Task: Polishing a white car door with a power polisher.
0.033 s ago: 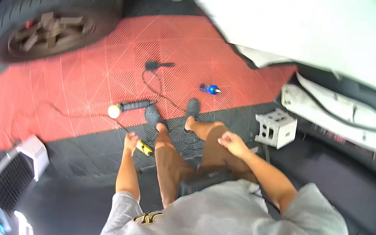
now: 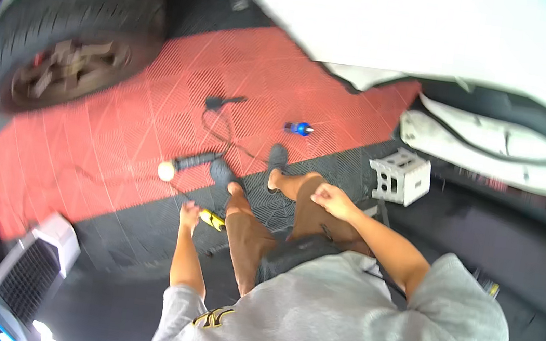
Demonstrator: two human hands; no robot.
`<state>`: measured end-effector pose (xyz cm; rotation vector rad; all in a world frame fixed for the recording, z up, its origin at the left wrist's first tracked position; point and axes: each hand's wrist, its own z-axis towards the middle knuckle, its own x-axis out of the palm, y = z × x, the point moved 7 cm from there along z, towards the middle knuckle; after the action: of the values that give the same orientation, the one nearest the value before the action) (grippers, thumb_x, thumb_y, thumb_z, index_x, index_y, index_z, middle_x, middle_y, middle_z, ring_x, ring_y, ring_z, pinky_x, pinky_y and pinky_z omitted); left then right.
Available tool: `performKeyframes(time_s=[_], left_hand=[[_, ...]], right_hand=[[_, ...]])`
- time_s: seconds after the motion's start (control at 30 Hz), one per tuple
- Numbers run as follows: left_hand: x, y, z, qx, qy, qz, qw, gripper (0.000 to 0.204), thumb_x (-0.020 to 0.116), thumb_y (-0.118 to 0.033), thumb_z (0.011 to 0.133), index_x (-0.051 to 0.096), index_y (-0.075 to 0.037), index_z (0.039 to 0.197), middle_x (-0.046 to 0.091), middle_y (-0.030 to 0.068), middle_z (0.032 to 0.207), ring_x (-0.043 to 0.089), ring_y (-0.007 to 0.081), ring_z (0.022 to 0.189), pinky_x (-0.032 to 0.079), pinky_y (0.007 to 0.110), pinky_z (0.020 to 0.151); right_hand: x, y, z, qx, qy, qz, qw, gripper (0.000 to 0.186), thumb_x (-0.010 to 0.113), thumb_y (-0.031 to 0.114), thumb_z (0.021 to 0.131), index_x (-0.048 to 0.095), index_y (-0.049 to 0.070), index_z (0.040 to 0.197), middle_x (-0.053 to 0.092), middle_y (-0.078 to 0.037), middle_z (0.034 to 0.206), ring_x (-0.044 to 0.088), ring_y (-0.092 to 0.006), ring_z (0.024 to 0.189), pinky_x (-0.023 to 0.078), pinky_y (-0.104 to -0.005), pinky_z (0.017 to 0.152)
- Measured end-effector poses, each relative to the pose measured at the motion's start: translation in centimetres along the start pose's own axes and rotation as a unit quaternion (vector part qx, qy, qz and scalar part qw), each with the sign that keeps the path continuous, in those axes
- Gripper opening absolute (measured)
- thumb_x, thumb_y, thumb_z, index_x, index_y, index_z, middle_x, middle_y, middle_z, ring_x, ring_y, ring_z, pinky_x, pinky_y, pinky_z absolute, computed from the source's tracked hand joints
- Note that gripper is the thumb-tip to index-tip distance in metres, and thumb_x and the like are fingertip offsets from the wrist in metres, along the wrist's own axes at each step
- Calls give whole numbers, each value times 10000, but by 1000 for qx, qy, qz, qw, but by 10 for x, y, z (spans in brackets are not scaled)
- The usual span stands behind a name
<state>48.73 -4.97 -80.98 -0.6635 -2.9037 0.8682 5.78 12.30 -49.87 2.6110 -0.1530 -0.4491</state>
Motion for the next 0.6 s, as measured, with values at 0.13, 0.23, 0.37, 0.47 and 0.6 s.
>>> performKeyframes(time_s=[0.13,0.23,0.37,0.47,0.6], left_hand=[[-33,-73,-73,-114,13,114,987,380,564,-77,819,457,-140,1178,610,-1,769,507,77,537,357,240,436],[-43,-115,-112,-134,0,129,983,436,564,29,773,444,-66,1181,588,43,744,481,94,482,314,233,376],[-17,-157,-127,-116,54,205,970,395,612,-8,813,457,-113,1162,655,67,890,583,163,619,398,303,474],[42,-190,-128,-76,113,233,963,386,644,-51,815,491,-130,1161,640,57,923,605,155,662,421,305,510],[108,-239,-135,-12,181,242,953,344,644,-96,836,497,-127,1146,614,25,878,601,145,640,431,293,518]], right_hand=[[-17,60,-49,-107,-34,-78,991,227,657,283,873,600,67,912,647,-65,775,610,-181,691,478,-350,631],[-28,66,-92,-116,-46,-60,990,257,658,281,867,600,61,988,657,-85,770,630,-226,711,485,-366,666],[-57,34,-131,-130,-133,-55,981,297,649,316,868,602,55,1002,663,-103,809,641,-254,763,489,-385,693],[-83,-13,-136,-94,-207,-18,974,303,662,313,851,604,55,998,665,-124,833,647,-273,800,493,-397,708],[-97,-53,-120,-106,-255,42,960,220,649,243,809,657,55,924,691,-137,885,658,-296,845,499,-412,736]])
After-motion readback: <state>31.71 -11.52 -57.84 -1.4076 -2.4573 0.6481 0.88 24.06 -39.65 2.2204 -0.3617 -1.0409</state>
